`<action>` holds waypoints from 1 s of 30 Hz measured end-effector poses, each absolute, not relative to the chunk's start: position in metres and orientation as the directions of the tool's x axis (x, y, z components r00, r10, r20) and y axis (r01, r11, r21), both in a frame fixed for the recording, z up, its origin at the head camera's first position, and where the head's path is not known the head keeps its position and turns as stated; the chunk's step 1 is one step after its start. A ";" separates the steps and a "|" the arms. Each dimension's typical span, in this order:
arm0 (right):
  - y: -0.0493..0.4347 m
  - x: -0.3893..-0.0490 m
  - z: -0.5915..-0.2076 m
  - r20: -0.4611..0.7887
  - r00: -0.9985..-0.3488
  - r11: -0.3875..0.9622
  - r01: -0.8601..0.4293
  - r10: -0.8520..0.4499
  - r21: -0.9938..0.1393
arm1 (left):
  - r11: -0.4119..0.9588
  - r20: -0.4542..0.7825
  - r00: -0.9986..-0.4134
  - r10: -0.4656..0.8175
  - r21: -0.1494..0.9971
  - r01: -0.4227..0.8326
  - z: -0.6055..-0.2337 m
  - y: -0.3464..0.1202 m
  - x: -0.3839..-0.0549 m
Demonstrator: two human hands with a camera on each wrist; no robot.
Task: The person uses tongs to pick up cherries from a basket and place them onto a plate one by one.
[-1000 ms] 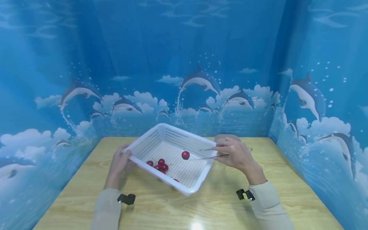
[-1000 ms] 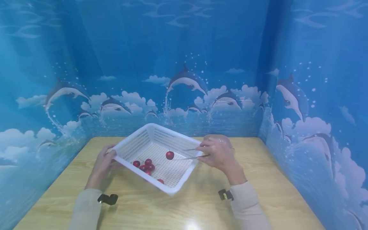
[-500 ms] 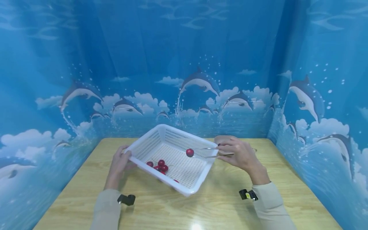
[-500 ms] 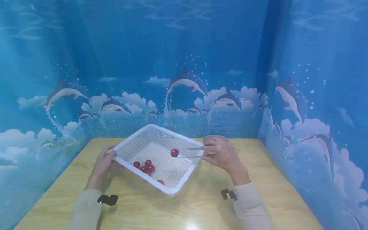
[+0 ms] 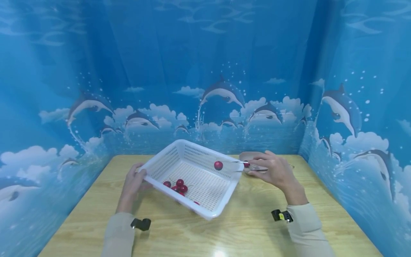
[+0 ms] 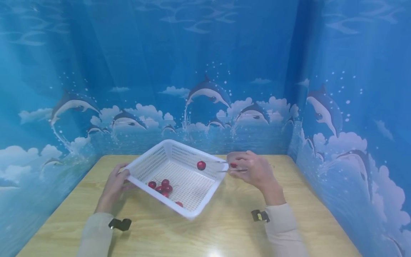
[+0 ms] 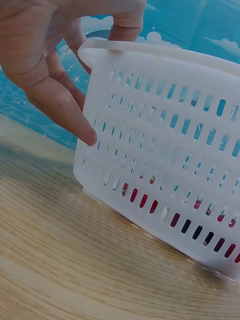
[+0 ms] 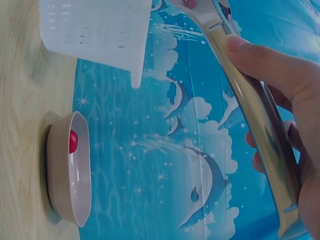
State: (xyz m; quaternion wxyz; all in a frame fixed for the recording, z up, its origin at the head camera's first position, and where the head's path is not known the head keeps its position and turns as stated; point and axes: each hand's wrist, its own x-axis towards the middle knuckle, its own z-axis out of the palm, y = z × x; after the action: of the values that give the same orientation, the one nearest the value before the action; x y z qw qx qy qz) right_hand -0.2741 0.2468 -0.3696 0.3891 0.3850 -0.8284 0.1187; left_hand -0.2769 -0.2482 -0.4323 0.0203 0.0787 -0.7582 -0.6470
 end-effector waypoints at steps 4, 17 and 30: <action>0.253 -0.274 -0.369 0.724 -0.422 0.683 -0.725 -0.546 0.092 | 0.156 -0.066 -0.986 -0.152 0.984 -0.089 -0.432 -0.249 -0.277; 0.269 -0.280 -0.376 0.733 -0.452 0.707 -0.705 -0.509 0.056 | 0.170 -0.076 -0.983 -0.165 0.980 -0.104 -0.431 -0.248 -0.276; 0.281 -0.283 -0.379 0.728 -0.494 0.752 -0.658 -0.476 0.045 | 0.174 -0.068 -0.985 -0.157 0.980 -0.095 -0.432 -0.249 -0.276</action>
State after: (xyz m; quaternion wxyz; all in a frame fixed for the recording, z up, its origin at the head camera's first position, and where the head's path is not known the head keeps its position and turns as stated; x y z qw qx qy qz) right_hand -0.2826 0.2810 -0.3787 0.3786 0.3312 -0.8559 0.1203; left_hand -0.2757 -0.2486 -0.4321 0.0240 0.0823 -0.7657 -0.6375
